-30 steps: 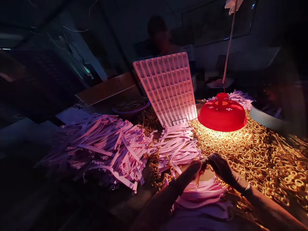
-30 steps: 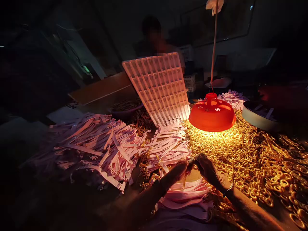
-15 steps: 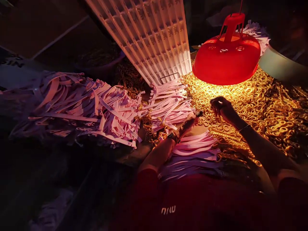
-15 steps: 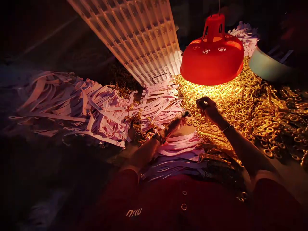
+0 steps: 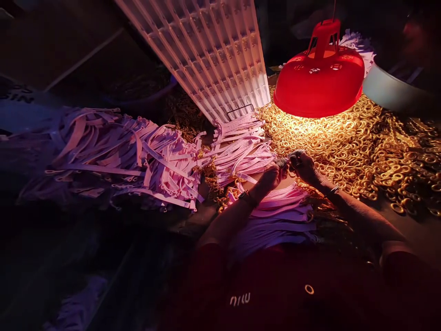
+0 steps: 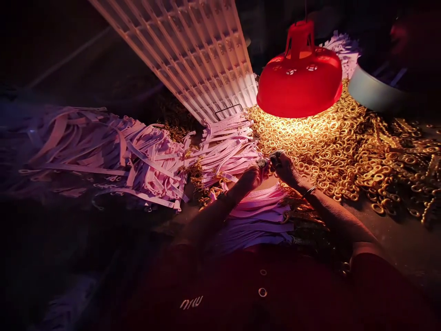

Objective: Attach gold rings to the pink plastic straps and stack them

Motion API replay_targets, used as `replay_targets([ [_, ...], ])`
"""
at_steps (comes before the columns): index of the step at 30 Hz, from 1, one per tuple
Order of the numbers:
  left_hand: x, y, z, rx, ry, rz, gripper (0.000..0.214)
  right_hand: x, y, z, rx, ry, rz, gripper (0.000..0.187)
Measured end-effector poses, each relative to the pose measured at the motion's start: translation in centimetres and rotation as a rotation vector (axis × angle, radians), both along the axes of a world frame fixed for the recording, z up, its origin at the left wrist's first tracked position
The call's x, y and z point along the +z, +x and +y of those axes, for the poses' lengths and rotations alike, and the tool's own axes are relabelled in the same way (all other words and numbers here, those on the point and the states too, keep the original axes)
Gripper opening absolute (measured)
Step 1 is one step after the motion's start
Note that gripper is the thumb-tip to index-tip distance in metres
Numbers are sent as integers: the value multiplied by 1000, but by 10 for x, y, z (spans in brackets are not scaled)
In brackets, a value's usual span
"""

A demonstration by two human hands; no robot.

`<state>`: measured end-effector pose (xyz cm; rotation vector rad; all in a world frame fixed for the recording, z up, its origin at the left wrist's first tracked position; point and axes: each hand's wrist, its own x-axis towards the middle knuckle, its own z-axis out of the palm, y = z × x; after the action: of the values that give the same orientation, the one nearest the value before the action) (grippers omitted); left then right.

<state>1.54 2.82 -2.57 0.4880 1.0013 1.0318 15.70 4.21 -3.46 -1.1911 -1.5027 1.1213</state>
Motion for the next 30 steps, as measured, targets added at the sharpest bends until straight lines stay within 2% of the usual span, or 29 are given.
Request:
replay_targets([
  [6,6,1,-6,-128,82,-40,10,8,3,-4,-37,53,-150,47],
  [12,11,4,-13,-132,298,176,27,14,7,4,67,53,-220,41],
  [16,13,5,-13,-78,225,347,25,16,5,9,101,31,-178,39],
  [18,19,3,-14,-116,190,370,27,21,7,8,115,65,-224,42],
  [20,31,-1,-16,-165,169,338,31,31,12,4,204,116,-302,45],
  [23,56,-9,-24,-199,133,291,36,55,23,-14,386,177,-489,52],
  [27,83,-19,-44,-297,110,296,34,87,33,-54,440,237,-743,42],
  [30,90,-21,-66,-384,120,295,33,93,39,-87,464,253,-754,39],
])
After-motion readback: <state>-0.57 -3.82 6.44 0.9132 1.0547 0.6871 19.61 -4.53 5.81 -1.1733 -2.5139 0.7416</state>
